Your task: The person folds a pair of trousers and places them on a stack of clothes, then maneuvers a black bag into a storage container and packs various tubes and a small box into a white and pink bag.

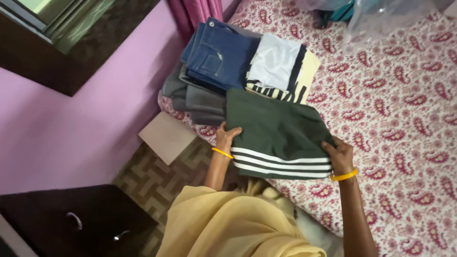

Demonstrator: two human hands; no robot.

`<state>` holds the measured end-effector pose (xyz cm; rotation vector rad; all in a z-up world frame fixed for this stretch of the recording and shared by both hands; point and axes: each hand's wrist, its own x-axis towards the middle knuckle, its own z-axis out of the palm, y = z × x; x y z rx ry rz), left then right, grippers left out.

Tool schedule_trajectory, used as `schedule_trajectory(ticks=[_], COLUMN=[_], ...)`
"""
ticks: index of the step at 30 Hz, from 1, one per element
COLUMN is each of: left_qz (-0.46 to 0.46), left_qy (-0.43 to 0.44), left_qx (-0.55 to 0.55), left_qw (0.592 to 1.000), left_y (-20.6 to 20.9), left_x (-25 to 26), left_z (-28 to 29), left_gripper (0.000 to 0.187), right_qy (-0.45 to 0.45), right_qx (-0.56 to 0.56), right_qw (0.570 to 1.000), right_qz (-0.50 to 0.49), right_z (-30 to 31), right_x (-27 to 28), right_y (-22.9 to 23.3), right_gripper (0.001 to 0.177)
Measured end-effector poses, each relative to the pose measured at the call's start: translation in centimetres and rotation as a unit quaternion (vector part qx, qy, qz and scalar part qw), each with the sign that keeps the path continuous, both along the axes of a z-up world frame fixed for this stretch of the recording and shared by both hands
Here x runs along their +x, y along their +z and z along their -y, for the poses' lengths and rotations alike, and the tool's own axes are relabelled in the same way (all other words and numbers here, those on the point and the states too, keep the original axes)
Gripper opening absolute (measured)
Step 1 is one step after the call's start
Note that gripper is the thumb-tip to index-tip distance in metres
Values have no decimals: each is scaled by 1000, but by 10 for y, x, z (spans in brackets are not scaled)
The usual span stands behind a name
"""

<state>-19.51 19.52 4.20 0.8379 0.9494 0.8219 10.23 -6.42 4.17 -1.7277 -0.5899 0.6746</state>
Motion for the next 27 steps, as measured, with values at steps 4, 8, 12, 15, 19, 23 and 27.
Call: schedule_trajectory(ticks=[4, 8, 12, 15, 19, 23, 27], left_qz=[-1, 41, 12, 20, 30, -2, 1], left_qy=[-3, 29, 41, 46, 44, 24, 5], left_qx=[-15, -24, -21, 22, 34, 78, 101], left_qw=[1000, 998, 999, 998, 998, 997, 995], left_y=[13, 6, -11, -29, -21, 12, 55], left_x=[-33, -42, -46, -44, -42, -43, -39], left_z=[-40, -53, -70, -91, -144, -210, -291], left_gripper=[55, 50, 48, 51, 54, 62, 66], right_qy=[2, 17, 43, 53, 69, 60, 35], right_qx=[-22, 34, 42, 92, 108, 84, 74], right_qw=[1000, 999, 998, 991, 991, 995, 996], right_qz=[19, -27, 6, -78, -38, -7, 18], right_z=[-45, -74, -102, -123, -161, -218, -288], right_x=[-24, -27, -21, -20, -19, -20, -28], right_y=[22, 43, 58, 65, 62, 59, 65], right_gripper=[27, 28, 27, 33, 31, 29, 26])
